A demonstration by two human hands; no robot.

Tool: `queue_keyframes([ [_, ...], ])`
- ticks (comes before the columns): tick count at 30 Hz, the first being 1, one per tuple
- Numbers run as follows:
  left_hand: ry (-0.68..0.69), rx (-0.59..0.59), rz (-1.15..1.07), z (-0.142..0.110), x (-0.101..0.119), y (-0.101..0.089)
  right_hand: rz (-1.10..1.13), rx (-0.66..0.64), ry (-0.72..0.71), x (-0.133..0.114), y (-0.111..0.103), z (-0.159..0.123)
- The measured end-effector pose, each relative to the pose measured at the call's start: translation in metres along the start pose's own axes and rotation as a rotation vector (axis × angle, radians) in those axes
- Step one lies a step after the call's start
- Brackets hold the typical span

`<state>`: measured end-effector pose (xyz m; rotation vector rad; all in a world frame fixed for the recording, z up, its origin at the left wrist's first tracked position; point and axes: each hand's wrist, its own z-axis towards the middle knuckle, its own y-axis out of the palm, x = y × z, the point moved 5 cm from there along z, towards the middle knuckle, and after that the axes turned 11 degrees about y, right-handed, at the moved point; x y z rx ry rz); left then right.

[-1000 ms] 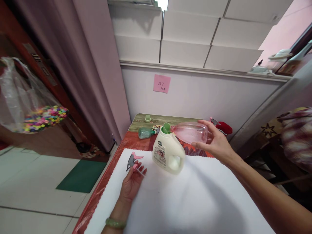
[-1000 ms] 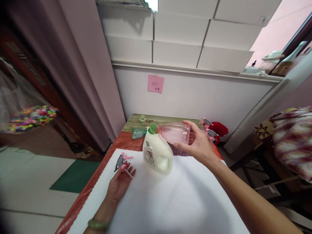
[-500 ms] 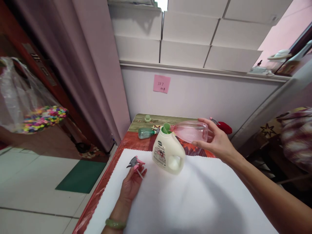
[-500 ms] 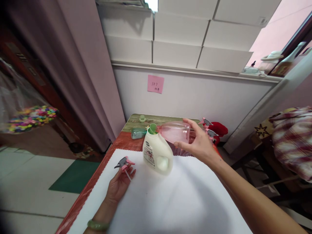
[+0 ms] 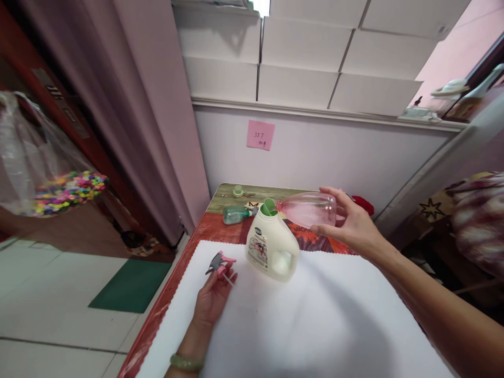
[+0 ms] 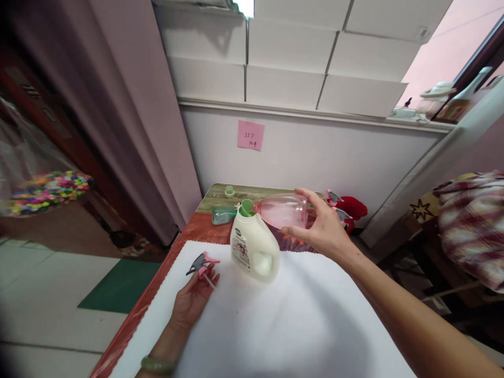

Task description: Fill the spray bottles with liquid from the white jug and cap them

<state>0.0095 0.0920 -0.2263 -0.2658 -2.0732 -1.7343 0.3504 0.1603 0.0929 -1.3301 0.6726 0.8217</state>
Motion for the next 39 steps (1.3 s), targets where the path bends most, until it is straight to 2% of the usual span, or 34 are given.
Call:
queue_keyframes([
  [10, -0.005, 0.054, 0.031, 0.001, -0.001, 0.0, -0.069, 0.03, -0.019, -0.007, -0.004, 0.001],
  [25, 0.016, 0.06, 0.089, -0.003, -0.004, 0.007, -0.149, 0.039, -0.038, -0.015, -0.01, 0.003],
  [39, 0.021, 0.082, 0.102, 0.001, -0.002, 0.004, -0.202, 0.032, -0.097, -0.023, -0.012, 0.004],
])
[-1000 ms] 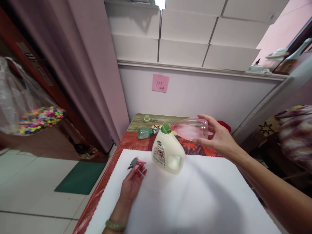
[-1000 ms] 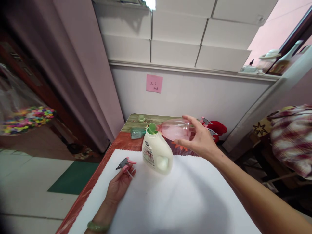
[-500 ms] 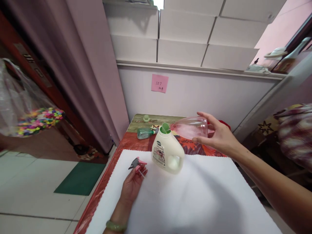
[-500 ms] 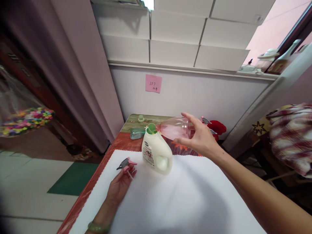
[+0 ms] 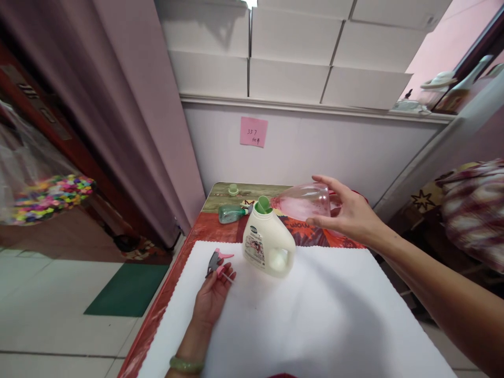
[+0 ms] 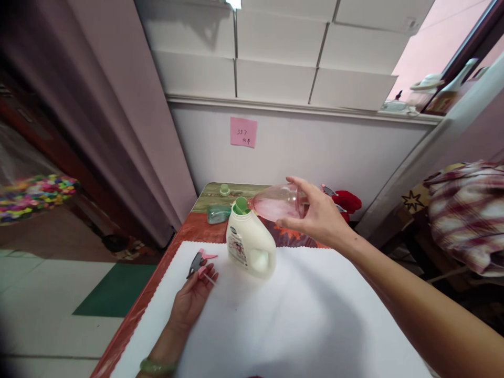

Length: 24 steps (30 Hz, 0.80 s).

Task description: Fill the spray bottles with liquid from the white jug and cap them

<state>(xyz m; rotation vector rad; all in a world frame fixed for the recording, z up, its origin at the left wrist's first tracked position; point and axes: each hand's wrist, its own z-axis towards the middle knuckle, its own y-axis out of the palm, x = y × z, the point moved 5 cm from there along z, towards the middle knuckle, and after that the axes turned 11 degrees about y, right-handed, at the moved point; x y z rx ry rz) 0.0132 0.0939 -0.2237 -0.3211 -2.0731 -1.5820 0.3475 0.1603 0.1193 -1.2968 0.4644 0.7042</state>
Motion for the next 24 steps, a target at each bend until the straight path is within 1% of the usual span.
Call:
queue_keyframes([
  [5, 0.002, 0.006, -0.002, 0.0, 0.0, 0.001, -0.046, 0.031, -0.034, -0.007, -0.002, 0.001],
  [14, -0.017, 0.002, 0.001, 0.0, 0.001, 0.001, -0.11, 0.014, -0.082, -0.011, -0.005, 0.006],
  [24, -0.015, 0.008, -0.004, 0.0, 0.0, 0.001, -0.173, -0.005, -0.129, -0.022, -0.006, 0.012],
])
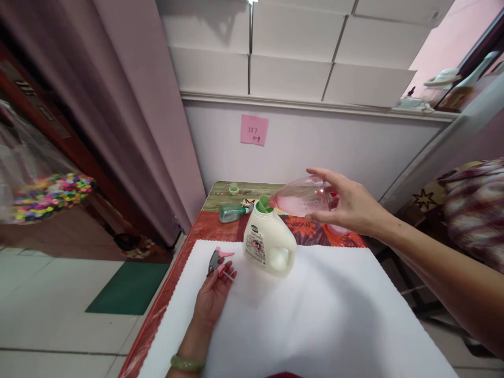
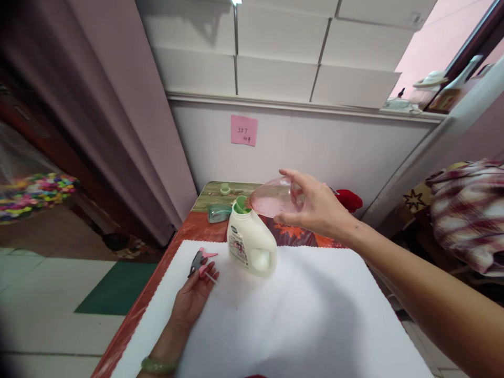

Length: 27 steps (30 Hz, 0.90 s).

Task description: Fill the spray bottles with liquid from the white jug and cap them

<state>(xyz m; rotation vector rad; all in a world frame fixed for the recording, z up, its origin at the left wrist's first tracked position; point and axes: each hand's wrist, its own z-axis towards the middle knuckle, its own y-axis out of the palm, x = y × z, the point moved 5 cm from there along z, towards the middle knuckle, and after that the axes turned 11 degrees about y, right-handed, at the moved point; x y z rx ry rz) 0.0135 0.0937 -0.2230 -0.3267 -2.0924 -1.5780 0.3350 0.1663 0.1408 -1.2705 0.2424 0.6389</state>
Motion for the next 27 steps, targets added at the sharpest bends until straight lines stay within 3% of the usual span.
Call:
queue_keyframes([
  [21, -0.005, -0.009, -0.016, 0.001, -0.001, -0.001, -0.111, -0.075, -0.046, -0.026, 0.001, 0.02],
  [27, -0.004, -0.005, -0.016, 0.002, 0.0, -0.001, -0.19, -0.11, -0.174, -0.041, 0.001, 0.03],
])
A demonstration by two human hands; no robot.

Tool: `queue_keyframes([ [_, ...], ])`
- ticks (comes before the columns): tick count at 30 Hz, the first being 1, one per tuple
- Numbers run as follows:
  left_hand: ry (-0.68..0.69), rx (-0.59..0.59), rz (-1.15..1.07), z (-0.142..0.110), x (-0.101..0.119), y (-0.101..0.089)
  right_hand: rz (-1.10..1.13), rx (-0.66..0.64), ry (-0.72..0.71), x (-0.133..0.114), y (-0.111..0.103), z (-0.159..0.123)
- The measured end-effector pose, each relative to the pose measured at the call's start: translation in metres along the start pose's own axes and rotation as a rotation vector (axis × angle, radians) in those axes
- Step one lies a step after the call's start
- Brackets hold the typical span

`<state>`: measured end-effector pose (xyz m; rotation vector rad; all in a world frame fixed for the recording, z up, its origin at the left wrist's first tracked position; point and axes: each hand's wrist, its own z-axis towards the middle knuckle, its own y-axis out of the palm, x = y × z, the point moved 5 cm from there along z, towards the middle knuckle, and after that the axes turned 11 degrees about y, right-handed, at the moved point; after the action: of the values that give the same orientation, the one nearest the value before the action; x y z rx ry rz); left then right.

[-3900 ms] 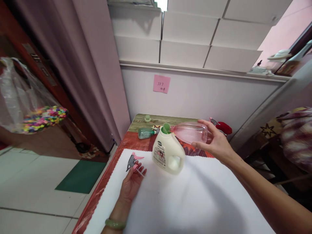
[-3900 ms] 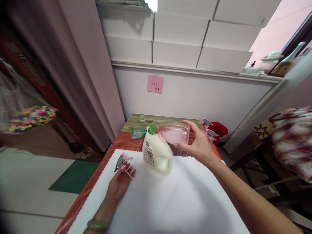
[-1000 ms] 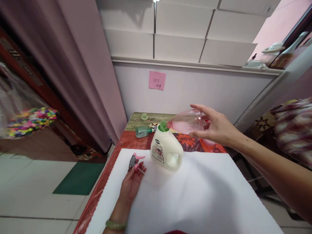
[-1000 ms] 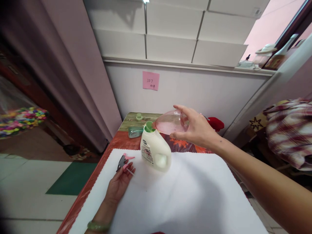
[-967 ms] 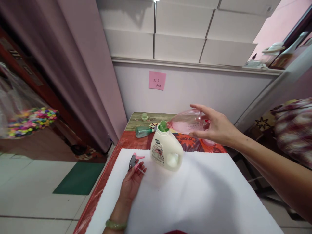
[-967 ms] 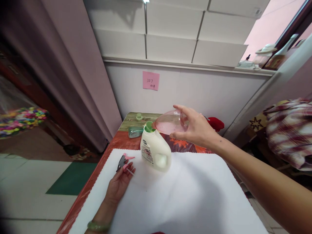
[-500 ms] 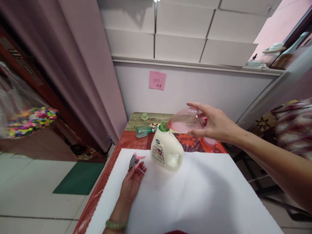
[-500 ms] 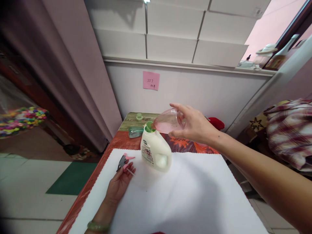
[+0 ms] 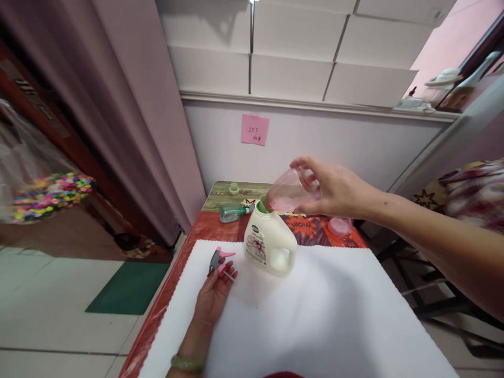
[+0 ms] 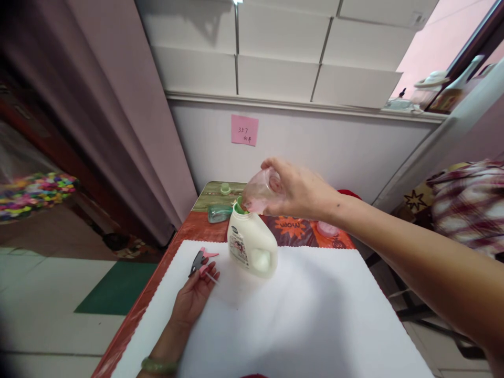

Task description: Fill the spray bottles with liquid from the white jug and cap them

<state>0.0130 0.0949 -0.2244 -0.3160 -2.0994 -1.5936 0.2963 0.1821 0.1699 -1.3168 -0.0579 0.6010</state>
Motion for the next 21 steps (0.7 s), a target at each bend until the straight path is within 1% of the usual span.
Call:
queue_keyframes([
  [4, -0.004, -0.002, 0.003, 0.0, 0.0, 0.0, -0.044, 0.002, -0.084, -0.009, -0.005, 0.014],
  [13, -0.015, -0.027, 0.01, 0.001, -0.001, -0.002, -0.079, -0.073, -0.145, -0.024, -0.005, 0.043],
  [17, -0.005, -0.039, -0.002, 0.002, 0.001, -0.002, -0.123, -0.089, -0.167, -0.028, -0.006, 0.051],
  [21, -0.01, -0.065, -0.015, 0.002, 0.0, -0.002, -0.147, -0.103, -0.177, -0.03, -0.007, 0.052],
])
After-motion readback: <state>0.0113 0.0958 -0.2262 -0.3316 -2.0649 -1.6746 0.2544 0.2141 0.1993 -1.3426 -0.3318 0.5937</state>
